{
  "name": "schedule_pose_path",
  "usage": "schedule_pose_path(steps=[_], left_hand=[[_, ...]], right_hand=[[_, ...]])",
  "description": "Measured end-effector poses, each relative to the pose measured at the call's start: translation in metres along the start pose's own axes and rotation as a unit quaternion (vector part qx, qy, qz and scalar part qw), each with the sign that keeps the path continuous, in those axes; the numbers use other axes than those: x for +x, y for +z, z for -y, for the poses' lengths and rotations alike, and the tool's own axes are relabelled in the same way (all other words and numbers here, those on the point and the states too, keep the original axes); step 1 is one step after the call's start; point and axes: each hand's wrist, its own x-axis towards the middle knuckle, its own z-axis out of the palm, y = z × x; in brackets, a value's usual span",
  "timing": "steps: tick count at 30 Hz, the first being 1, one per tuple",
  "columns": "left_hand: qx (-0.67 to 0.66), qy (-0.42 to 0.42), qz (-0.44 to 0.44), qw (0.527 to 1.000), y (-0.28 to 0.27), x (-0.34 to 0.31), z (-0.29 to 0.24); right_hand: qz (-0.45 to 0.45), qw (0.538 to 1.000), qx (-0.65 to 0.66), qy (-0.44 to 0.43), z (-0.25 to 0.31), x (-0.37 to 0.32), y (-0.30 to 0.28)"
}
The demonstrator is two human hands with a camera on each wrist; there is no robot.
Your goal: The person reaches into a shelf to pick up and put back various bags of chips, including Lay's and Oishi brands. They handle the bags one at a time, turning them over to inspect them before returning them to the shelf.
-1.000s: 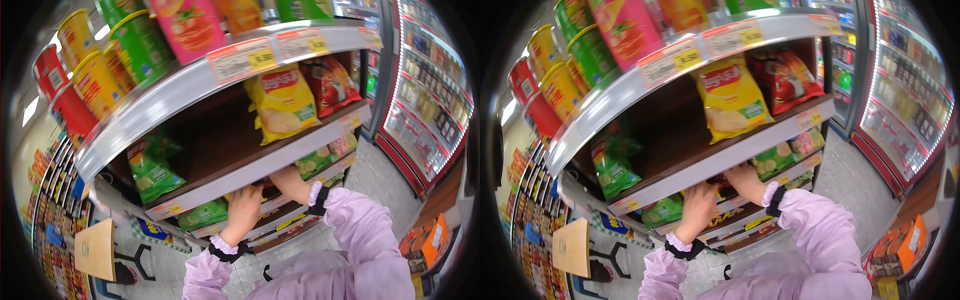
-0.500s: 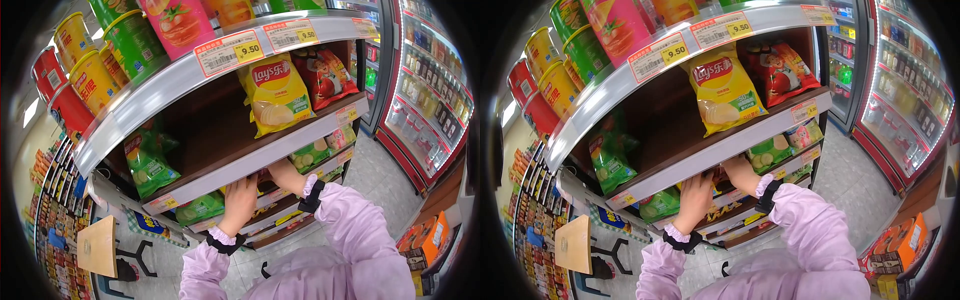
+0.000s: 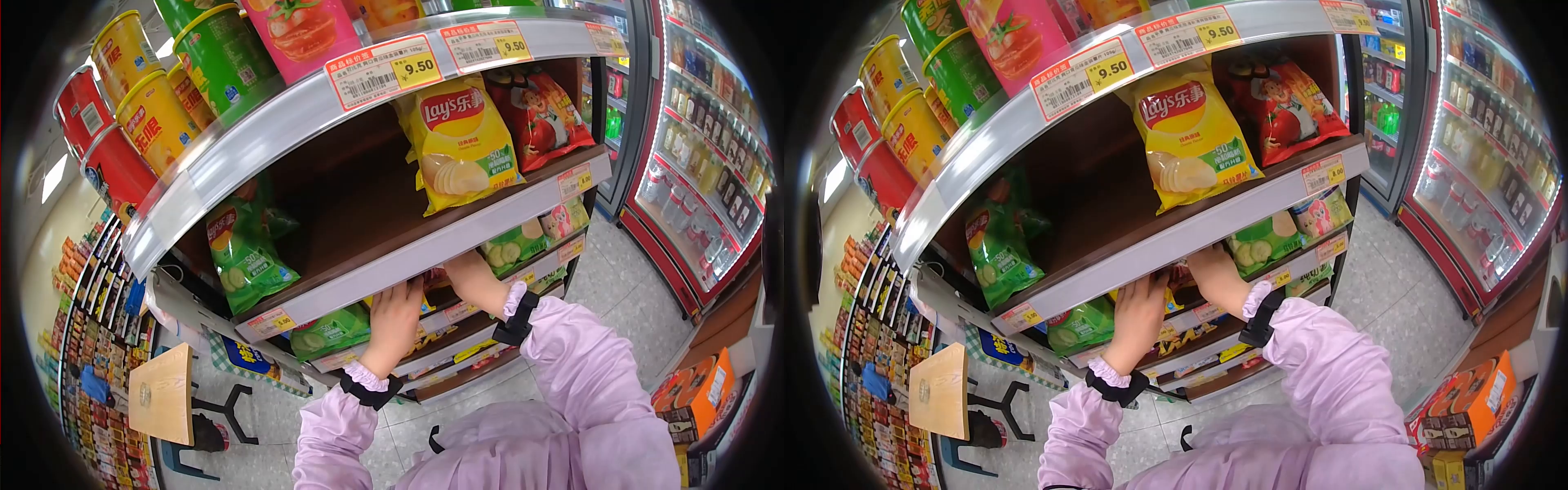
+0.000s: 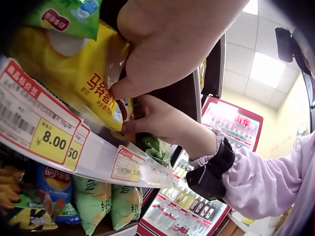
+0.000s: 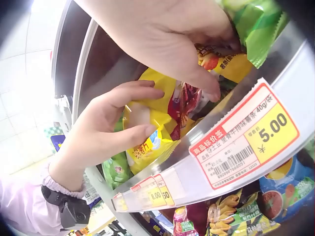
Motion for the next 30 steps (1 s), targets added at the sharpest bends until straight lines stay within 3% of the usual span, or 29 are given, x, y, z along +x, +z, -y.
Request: schedule_pose_path(steps=[8, 13, 15, 16, 20, 26, 28, 30], left_hand=[[-0.005, 0.012, 0.007, 1.0, -0.003, 0.024, -0.023], [-0.06, -0.002, 0.107, 0.992, 0.012, 0.043, -0.027], [-0.064, 0.028, 0.064, 0.995, 0.021, 0.05, -0.028], [-0.066, 0.064, 0.024, 0.995, 0.027, 0.052, -0.03], [-0.03, 0.082, -0.014, 0.996, 0.051, 0.067, -0.036], [-0.014, 0.101, 0.057, 0.993, 0.065, 0.072, -0.031], [-0.1, 0.046, 0.064, 0.992, 0.069, 0.075, -0.027], [-0.075, 0.063, 0.077, 0.992, 0.064, 0.073, -0.025]], right_hand=[[-0.006, 0.999, 0.018, 0.031, 0.004, -0.001, -0.007], [0.043, 0.998, -0.016, 0.039, 0.01, -0.008, -0.067], [-0.004, 1.0, -0.03, 0.003, 0.002, -0.012, -0.091], [-0.021, 0.999, -0.027, 0.015, -0.007, -0.016, -0.088], [-0.008, 0.999, -0.021, 0.026, -0.018, -0.025, -0.089], [-0.008, 0.999, -0.022, 0.032, -0.029, -0.034, -0.076], [0.007, 0.999, -0.024, 0.039, -0.032, -0.035, -0.077], [0.023, 0.998, -0.025, 0.044, -0.035, -0.035, -0.079]])
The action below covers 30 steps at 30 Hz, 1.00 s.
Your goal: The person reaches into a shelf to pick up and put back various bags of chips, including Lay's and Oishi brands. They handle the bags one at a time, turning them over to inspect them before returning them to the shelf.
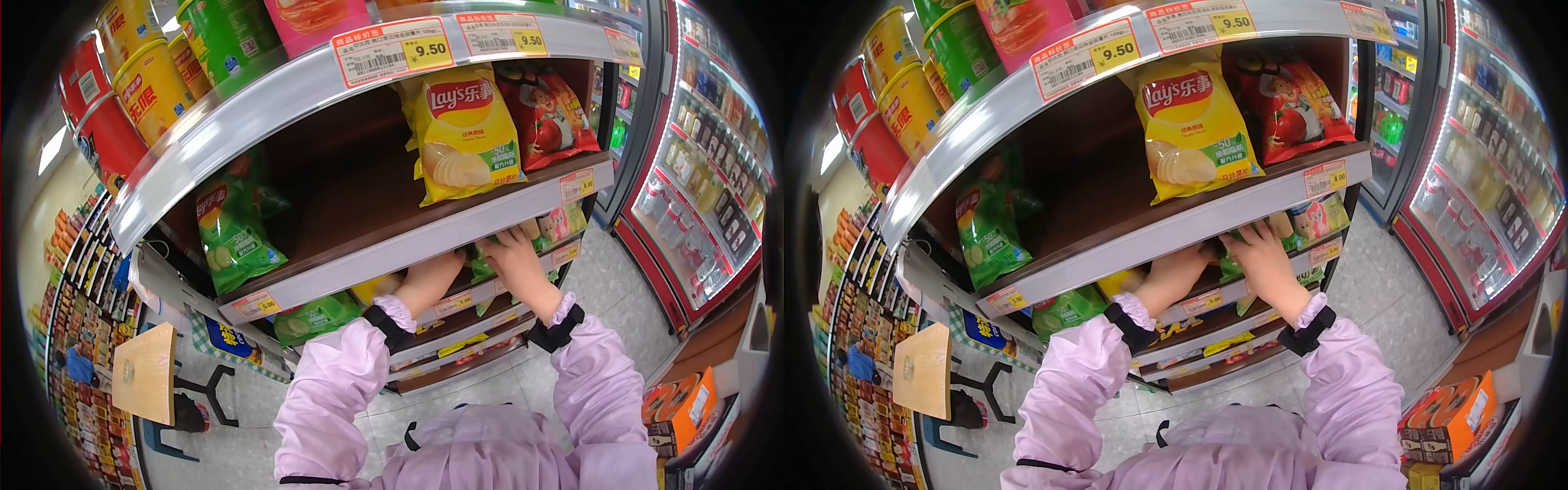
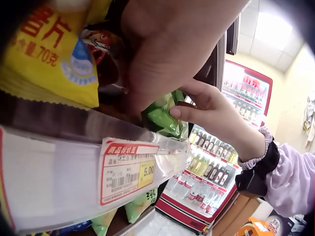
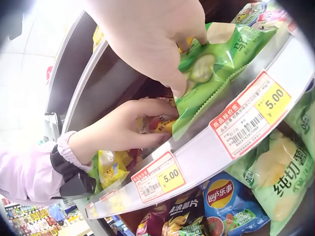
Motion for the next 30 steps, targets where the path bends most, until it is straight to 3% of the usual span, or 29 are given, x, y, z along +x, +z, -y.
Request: schedule_pose_path(steps=[5, 10, 15, 17, 19, 20, 21, 26, 29, 30], left_hand=[[0.04, 0.032, 0.024, 0.998, -0.024, -0.001, -0.002], [-0.041, 0.024, -0.053, 0.997, -0.038, -0.009, 0.008], [-0.045, 0.008, -0.008, 0.999, -0.048, -0.015, 0.012], [-0.043, 0.012, -0.012, 0.999, -0.048, -0.016, 0.012], [-0.087, -0.023, 0.005, 0.996, -0.051, -0.019, 0.012], [-0.088, -0.022, 0.004, 0.996, -0.051, -0.019, 0.013], [-0.106, -0.024, -0.002, 0.994, -0.05, -0.019, 0.014], [-0.121, -0.048, 0.04, 0.991, -0.051, -0.019, 0.015], [-0.146, -0.06, 0.03, 0.987, -0.048, -0.021, 0.014], [-0.12, -0.051, -0.01, 0.991, -0.049, -0.023, 0.011]], right_hand=[[-0.012, 0.998, 0.06, 0.01, -0.003, 0.002, -0.004], [-0.015, 0.999, 0.031, -0.01, -0.005, 0.002, 0.005], [-0.031, 0.999, 0.025, -0.01, 0.015, 0.005, -0.002], [-0.04, 0.989, 0.137, 0.031, 0.027, 0.006, -0.003], [-0.024, 0.986, 0.157, 0.043, 0.03, 0.013, 0.009], [-0.005, 0.938, 0.334, 0.091, 0.028, 0.017, 0.025], [0.014, 0.856, 0.499, 0.136, 0.031, 0.022, 0.028], [0.063, 0.862, 0.474, 0.171, 0.033, 0.039, 0.04], [0.048, 0.885, 0.441, 0.138, 0.03, 0.04, 0.05], [0.006, 0.912, 0.396, 0.11, 0.028, 0.04, 0.052]])
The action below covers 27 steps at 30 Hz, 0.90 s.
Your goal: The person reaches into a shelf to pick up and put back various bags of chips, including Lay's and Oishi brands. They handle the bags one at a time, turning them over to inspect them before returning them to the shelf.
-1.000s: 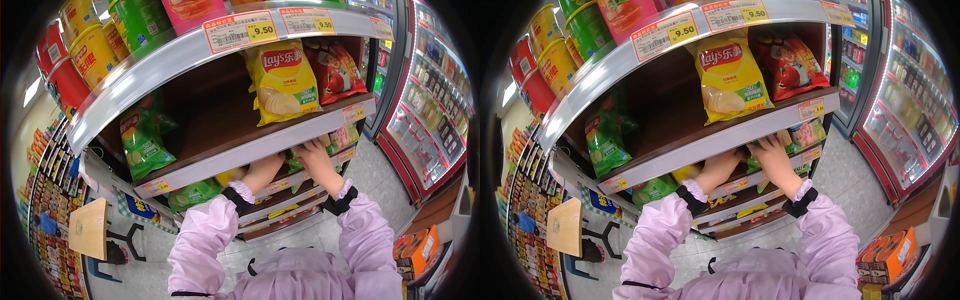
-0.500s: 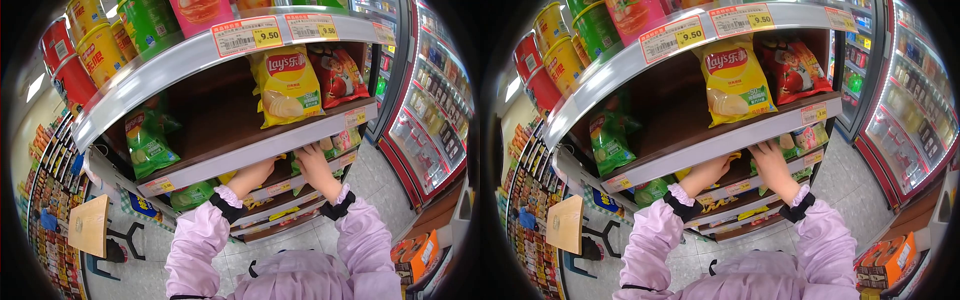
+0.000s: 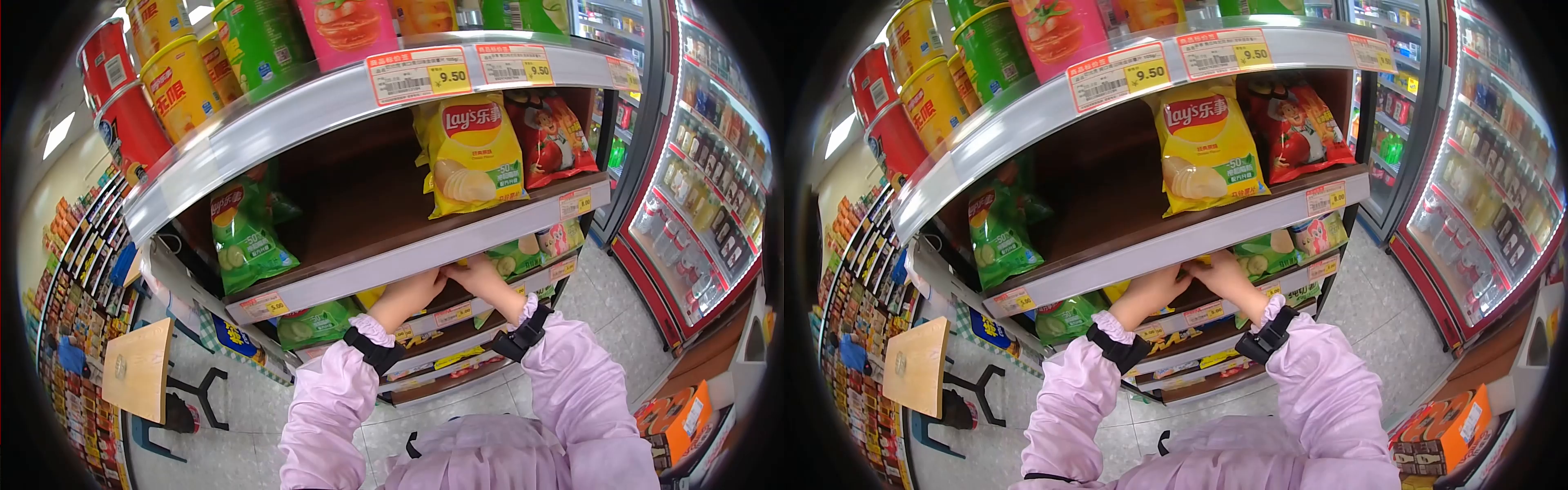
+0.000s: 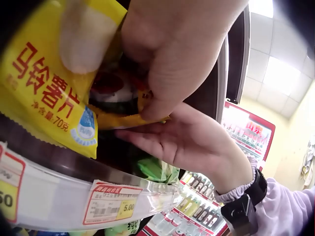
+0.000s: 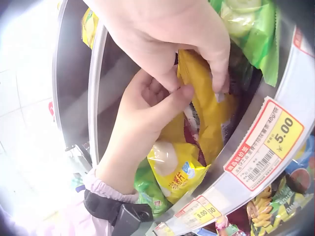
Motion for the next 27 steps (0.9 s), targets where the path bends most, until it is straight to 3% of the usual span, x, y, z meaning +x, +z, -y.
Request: schedule_pose_path(steps=[1, 5, 7, 9, 12, 16, 20, 23, 25, 27], left_hand=[[0.025, 0.013, -0.039, 0.999, -0.002, -0.003, -0.002], [0.053, -0.001, -0.045, 0.998, -0.018, -0.027, -0.012], [0.091, -0.026, -0.065, 0.993, -0.021, -0.038, -0.015], [0.069, -0.036, -0.059, 0.995, -0.024, -0.044, -0.014], [0.043, -0.027, -0.082, 0.995, -0.029, -0.053, -0.016], [0.036, 0.025, -0.149, 0.988, -0.036, -0.061, -0.023], [0.047, 0.02, -0.186, 0.981, -0.034, -0.069, -0.018], [-0.032, -0.058, -0.136, 0.988, -0.033, -0.074, -0.018], [-0.138, -0.181, -0.033, 0.973, -0.035, -0.076, -0.022], [-0.166, -0.189, -0.047, 0.967, -0.027, -0.078, -0.023]], right_hand=[[-0.032, 0.997, -0.046, -0.046, -0.003, 0.001, -0.001], [-0.035, 0.998, -0.007, -0.043, 0.0, 0.007, -0.013], [-0.012, 0.997, -0.081, 0.003, 0.022, 0.005, -0.025], [-0.032, 0.997, -0.061, -0.047, 0.011, 0.004, -0.026], [0.006, 0.99, 0.097, 0.105, 0.025, 0.0, -0.042], [0.017, 0.982, 0.14, 0.125, 0.049, -0.01, -0.058], [0.021, 0.974, 0.172, 0.147, 0.065, -0.017, -0.069], [0.017, 0.96, 0.214, 0.179, 0.065, -0.023, -0.072], [0.046, 0.947, 0.257, 0.188, 0.058, -0.027, -0.077], [0.049, 0.947, 0.254, 0.191, 0.052, -0.034, -0.079]])
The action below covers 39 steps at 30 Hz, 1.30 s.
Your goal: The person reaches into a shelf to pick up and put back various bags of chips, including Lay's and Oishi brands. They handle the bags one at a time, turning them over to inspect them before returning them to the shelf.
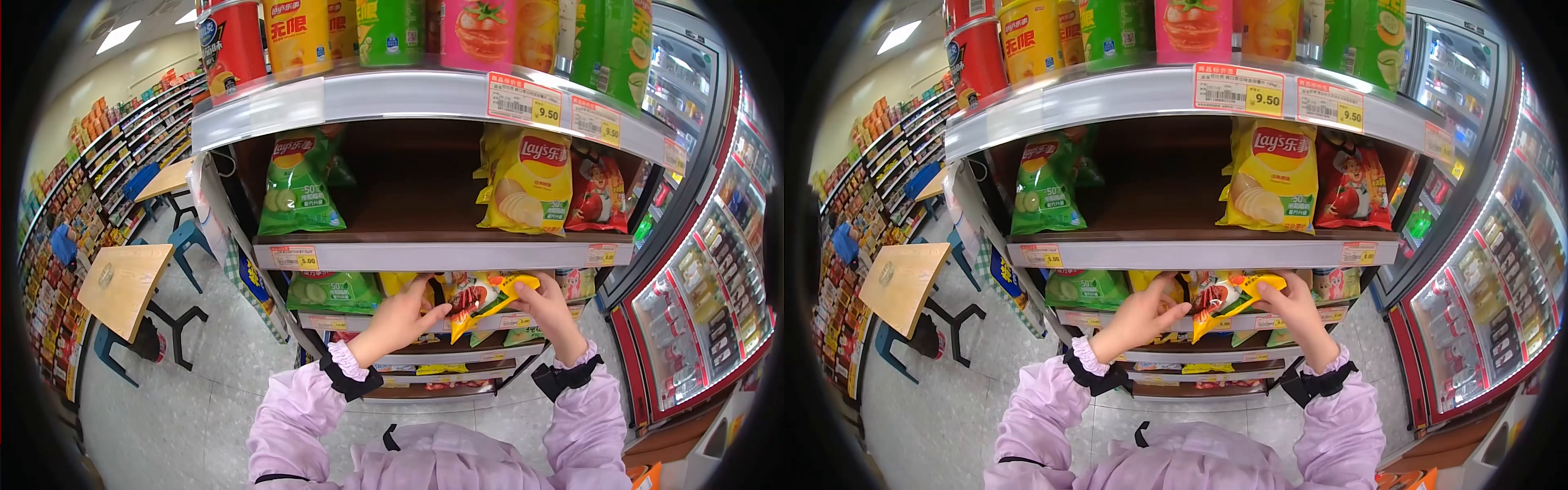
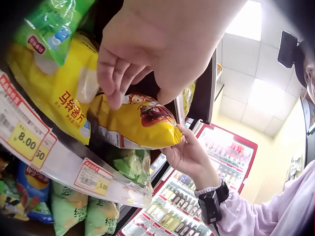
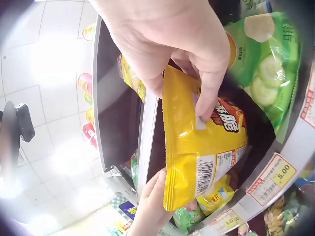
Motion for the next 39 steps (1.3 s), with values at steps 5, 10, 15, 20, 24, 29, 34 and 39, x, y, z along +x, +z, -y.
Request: schedule_pose_path(steps=[5, 10, 15, 20, 24, 29, 34, 39], left_hand=[[-0.165, -0.071, 0.039, 0.983, 0.015, -0.005, -0.005], [-0.411, -0.025, 0.043, 0.91, 0.043, -0.007, -0.016], [-0.435, -0.091, 0.05, 0.895, 0.058, -0.021, -0.024], [-0.338, -0.056, 0.053, 0.938, 0.062, -0.034, -0.037], [-0.346, -0.056, 0.052, 0.935, 0.076, -0.046, -0.04], [-0.199, -0.003, 0.014, 0.98, 0.084, -0.063, -0.049], [-0.068, 0.012, -0.002, 0.998, 0.075, -0.077, -0.078], [-0.051, 0.055, -0.08, 0.994, 0.065, -0.088, -0.099]], right_hand=[[0.035, 0.999, 0.015, -0.028, -0.001, -0.027, 0.0], [0.048, 0.998, -0.016, -0.047, -0.001, -0.053, -0.006], [0.09, 0.992, -0.037, -0.077, -0.018, -0.07, -0.023], [0.175, 0.983, -0.055, 0.031, -0.037, -0.082, -0.043], [0.206, 0.974, -0.084, 0.043, -0.043, -0.091, -0.049], [0.208, 0.971, -0.086, 0.075, -0.046, -0.097, -0.057], [0.236, 0.955, -0.176, 0.037, -0.026, -0.106, -0.061], [0.242, 0.956, -0.162, -0.041, -0.006, -0.111, -0.059]])
